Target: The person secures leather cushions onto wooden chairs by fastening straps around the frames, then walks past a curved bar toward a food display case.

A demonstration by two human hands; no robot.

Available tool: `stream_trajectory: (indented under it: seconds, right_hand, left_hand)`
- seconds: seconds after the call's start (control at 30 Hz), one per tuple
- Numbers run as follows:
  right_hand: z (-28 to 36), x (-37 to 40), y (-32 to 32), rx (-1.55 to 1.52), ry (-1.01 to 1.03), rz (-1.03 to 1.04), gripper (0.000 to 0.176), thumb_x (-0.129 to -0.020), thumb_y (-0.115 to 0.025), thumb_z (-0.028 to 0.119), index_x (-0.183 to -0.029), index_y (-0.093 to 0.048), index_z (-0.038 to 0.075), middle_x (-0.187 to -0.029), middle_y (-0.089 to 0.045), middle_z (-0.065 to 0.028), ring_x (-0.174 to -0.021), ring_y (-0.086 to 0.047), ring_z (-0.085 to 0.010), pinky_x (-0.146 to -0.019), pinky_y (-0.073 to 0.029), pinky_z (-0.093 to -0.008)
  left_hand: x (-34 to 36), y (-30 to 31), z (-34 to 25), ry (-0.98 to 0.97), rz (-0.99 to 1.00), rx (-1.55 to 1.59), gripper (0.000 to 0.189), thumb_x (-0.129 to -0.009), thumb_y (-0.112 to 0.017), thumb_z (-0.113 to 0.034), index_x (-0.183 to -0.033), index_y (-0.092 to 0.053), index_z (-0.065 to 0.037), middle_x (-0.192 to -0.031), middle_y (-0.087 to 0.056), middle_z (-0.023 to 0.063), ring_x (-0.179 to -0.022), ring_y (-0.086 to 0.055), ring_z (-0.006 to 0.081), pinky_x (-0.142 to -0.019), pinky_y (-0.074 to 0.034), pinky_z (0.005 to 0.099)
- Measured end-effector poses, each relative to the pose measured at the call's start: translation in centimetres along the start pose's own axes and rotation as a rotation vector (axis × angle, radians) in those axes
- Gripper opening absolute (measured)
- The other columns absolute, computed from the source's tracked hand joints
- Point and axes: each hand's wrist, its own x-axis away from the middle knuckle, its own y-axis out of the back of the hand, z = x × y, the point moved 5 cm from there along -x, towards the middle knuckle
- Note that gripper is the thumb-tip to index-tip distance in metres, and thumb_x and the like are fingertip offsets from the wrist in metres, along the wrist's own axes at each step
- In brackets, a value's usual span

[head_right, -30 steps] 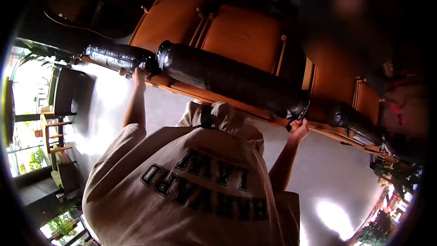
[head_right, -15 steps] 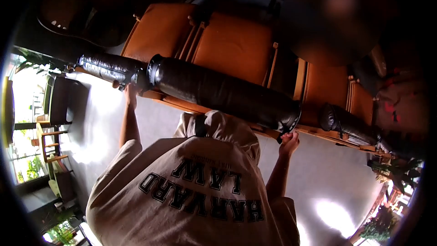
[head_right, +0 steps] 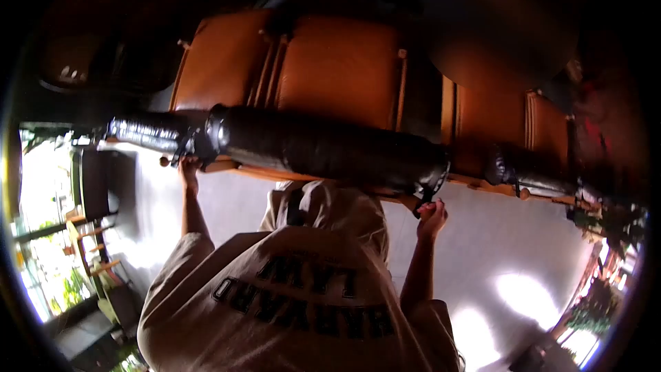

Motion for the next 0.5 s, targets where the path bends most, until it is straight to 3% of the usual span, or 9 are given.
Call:
stream_trajectory:
  seconds: [0.03, 0.07, 0.1, 0.13, 0.17, 0.2, 0.23, 0.43, 0.5]
  right_hand:
    - [0.1, -0.1, 0.3, 0.01, 0.026, 0.004, 0.027, -0.079, -0.047, 0.023, -0.058, -0.04, 0.007, -0.053, -0.044, -0.0057, -0.048, -0.046, -0.0179, -0.047, -0.04, -0.0284]
    - [-0.5, -0.6, 0.8, -0.044, 0.012, 0.003, 0.027, -0.08, -0.046, 0.023, -0.058, -0.041, 0.007, -0.051, -0.044, -0.0058, -0.046, -0.046, -0.0179, -0.045, -0.04, -0.0292]
    - [0.2, -0.1, 0.2, -0.032, 0.028, -0.039, 0.029, -0.081, -0.046, 0.024, -0.057, -0.043, 0.007, -0.049, -0.046, -0.0064, -0.044, -0.045, -0.0177, -0.044, -0.041, -0.0299]
    - [0.4, -0.1, 0.1, -0.02, 0.045, -0.019, 0.031, -0.081, -0.046, 0.025, -0.056, -0.043, 0.008, -0.049, -0.046, -0.0068, -0.043, -0.045, -0.0176, -0.043, -0.04, -0.0295]
    - [0.4, -0.1, 0.1, -0.008, 0.058, 0.004, 0.032, -0.081, -0.045, 0.026, -0.055, -0.043, 0.008, -0.049, -0.047, -0.0071, -0.042, -0.045, -0.0175, -0.043, -0.04, -0.0292]
    - [0.6, 0.1, -0.1, -0.001, 0.027, -0.017, 0.034, -0.082, -0.045, 0.028, -0.054, -0.043, 0.008, -0.049, -0.047, -0.0072, -0.042, -0.044, -0.0173, -0.042, -0.039, -0.0288]
    - [0.7, 0.2, -0.1, 0.006, -0.008, -0.033, 0.036, -0.082, -0.044, 0.029, -0.053, -0.043, 0.008, -0.048, -0.047, -0.0073, -0.041, -0.044, -0.0172, -0.042, -0.039, -0.0283]
    - [1.6, -0.3, -1.0, 0.171, -0.162, 0.12, 0.047, -0.083, -0.039, 0.038, -0.046, -0.04, 0.009, -0.044, -0.043, -0.0065, -0.04, -0.042, -0.0155, -0.039, -0.033, -0.0252]
    - [2.2, -0.3, -1.6, 0.276, -0.272, 0.216, 0.048, -0.084, -0.038, 0.038, -0.045, -0.039, 0.009, -0.043, -0.041, -0.0059, -0.039, -0.041, -0.0151, -0.038, -0.031, -0.0245]
  left_hand:
    - [0.0, -0.3, -0.4, -0.096, 0.054, -0.267, 0.019, -0.08, -0.045, -0.022, -0.072, -0.05, -0.006, -0.069, -0.047, 0.0023, -0.063, -0.048, 0.0138, -0.058, -0.042, 0.0282]
    - [0.3, -0.1, 0.0, 0.007, -0.044, 0.025, 0.018, -0.081, -0.044, -0.022, -0.076, -0.05, -0.006, -0.071, -0.048, 0.0028, -0.065, -0.048, 0.014, -0.059, -0.042, 0.028]
    - [0.0, 0.0, 0.1, -0.006, 0.029, -0.014, 0.02, -0.081, -0.044, -0.024, -0.078, -0.051, -0.006, -0.073, -0.049, 0.0032, -0.068, -0.048, 0.0145, -0.06, -0.042, 0.0278]
    - [0.7, -0.6, -0.3, 0.118, -0.036, 0.199, 0.016, -0.08, -0.046, -0.02, -0.081, -0.051, -0.005, -0.074, -0.049, 0.0032, -0.07, -0.048, 0.0147, -0.061, -0.042, 0.0278]
    - [-0.9, 0.7, 1.2, -0.046, 0.13, -0.098, 0.01, -0.077, -0.049, -0.013, -0.083, -0.049, -0.006, -0.075, -0.049, 0.0029, -0.071, -0.048, 0.0143, -0.062, -0.042, 0.027]
    - [-0.2, 0.5, 0.8, -0.057, -0.01, -0.087, 0.009, -0.073, -0.051, -0.007, -0.082, -0.049, -0.006, -0.074, -0.047, 0.0022, -0.069, -0.048, 0.0133, -0.062, -0.042, 0.0259]
    - [-1.0, 1.5, 1.8, 0.051, 0.063, 0.082, 0.007, -0.074, -0.05, -0.006, -0.08, -0.048, -0.006, -0.074, -0.047, 0.0019, -0.068, -0.048, 0.0125, -0.061, -0.043, 0.0254]
    - [1.2, -2.1, -2.8, 0.286, 0.022, 0.188, 0.026, -0.08, -0.043, -0.028, -0.065, -0.05, -0.007, -0.059, -0.052, 0.0033, -0.056, -0.052, 0.0152, -0.075, -0.042, 0.0289]
    - [-0.2, -1.9, -2.2, 0.337, 0.254, 0.092, 0.026, -0.08, -0.045, -0.029, -0.065, -0.051, -0.009, -0.056, -0.051, 0.0009, -0.052, -0.049, 0.0102, -0.064, -0.042, 0.0229]
